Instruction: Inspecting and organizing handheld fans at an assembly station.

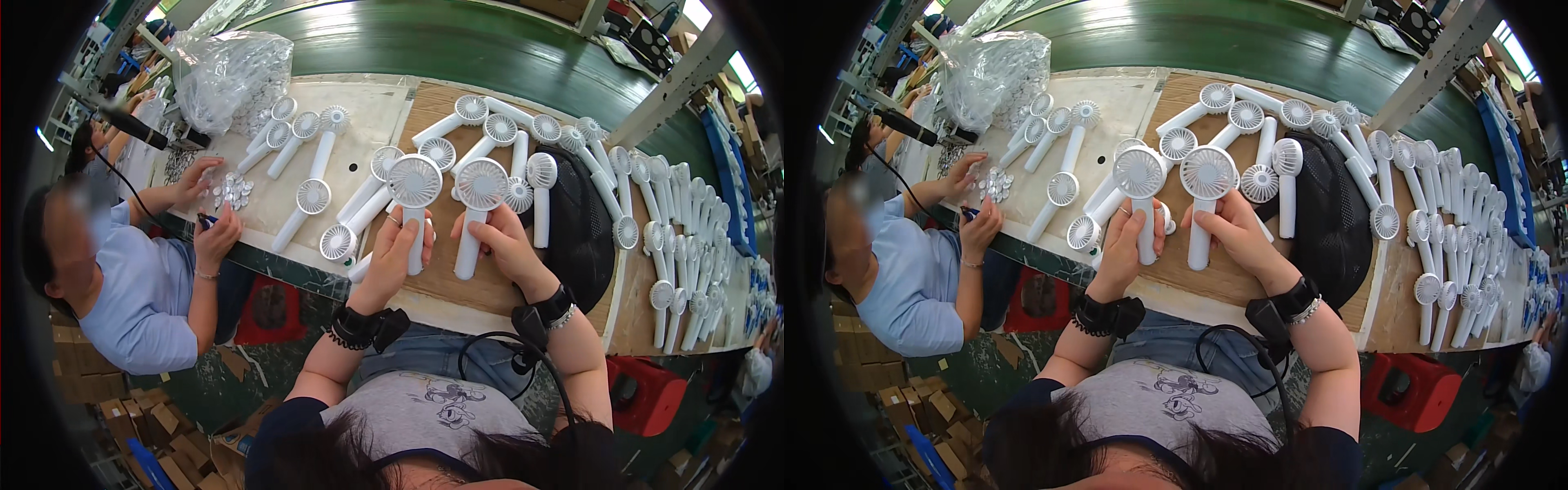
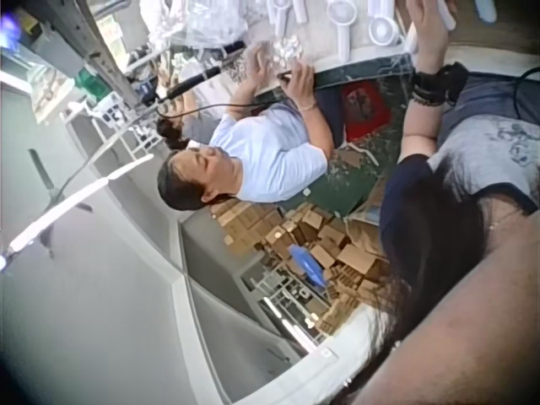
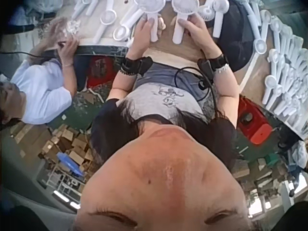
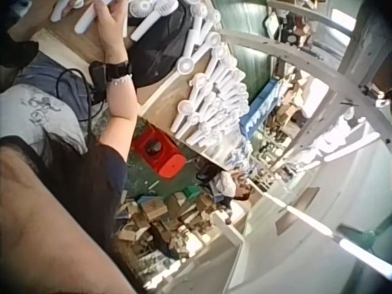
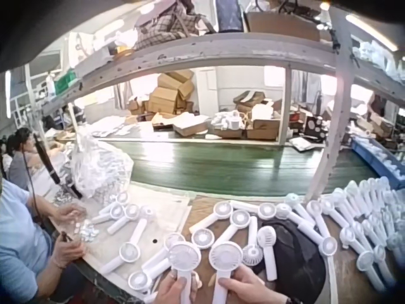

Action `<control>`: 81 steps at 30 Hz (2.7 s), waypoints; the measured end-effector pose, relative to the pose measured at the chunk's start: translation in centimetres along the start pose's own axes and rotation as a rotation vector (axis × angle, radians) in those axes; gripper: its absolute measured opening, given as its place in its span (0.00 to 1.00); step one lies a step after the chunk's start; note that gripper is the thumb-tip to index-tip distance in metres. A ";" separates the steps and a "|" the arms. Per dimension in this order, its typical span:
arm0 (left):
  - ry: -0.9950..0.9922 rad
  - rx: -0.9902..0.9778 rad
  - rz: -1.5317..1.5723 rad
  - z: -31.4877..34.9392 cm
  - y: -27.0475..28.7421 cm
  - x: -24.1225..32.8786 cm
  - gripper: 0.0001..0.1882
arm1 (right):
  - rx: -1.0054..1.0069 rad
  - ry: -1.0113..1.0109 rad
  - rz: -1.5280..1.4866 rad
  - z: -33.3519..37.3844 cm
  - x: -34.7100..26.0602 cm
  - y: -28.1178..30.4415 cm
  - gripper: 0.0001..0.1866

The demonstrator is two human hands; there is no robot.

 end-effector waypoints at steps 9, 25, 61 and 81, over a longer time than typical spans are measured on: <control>-0.004 0.032 -0.038 0.1 -0.3 -0.2 0.13 | -0.013 0.019 0.019 0.3 -0.3 0.0 0.14; 0.003 0.012 0.023 0.1 -0.4 -0.1 0.12 | -0.024 0.018 0.028 0.5 -0.5 -0.2 0.13; 0.055 0.125 0.062 -0.2 1.3 -0.6 0.11 | -0.070 0.030 0.070 0.2 1.1 0.1 0.19; -0.005 0.078 0.042 -0.1 0.4 0.1 0.10 | -0.044 -0.032 0.044 0.7 0.0 -0.3 0.13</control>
Point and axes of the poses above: each hand's wrist, its own z-axis away from the middle knuckle, its own y-axis out of the back of the hand, x = y × z, the point moved 8 cm from there along -z, towards the middle knuckle, and after that the axes turned 11 degrees about x, right-handed, at the moved point
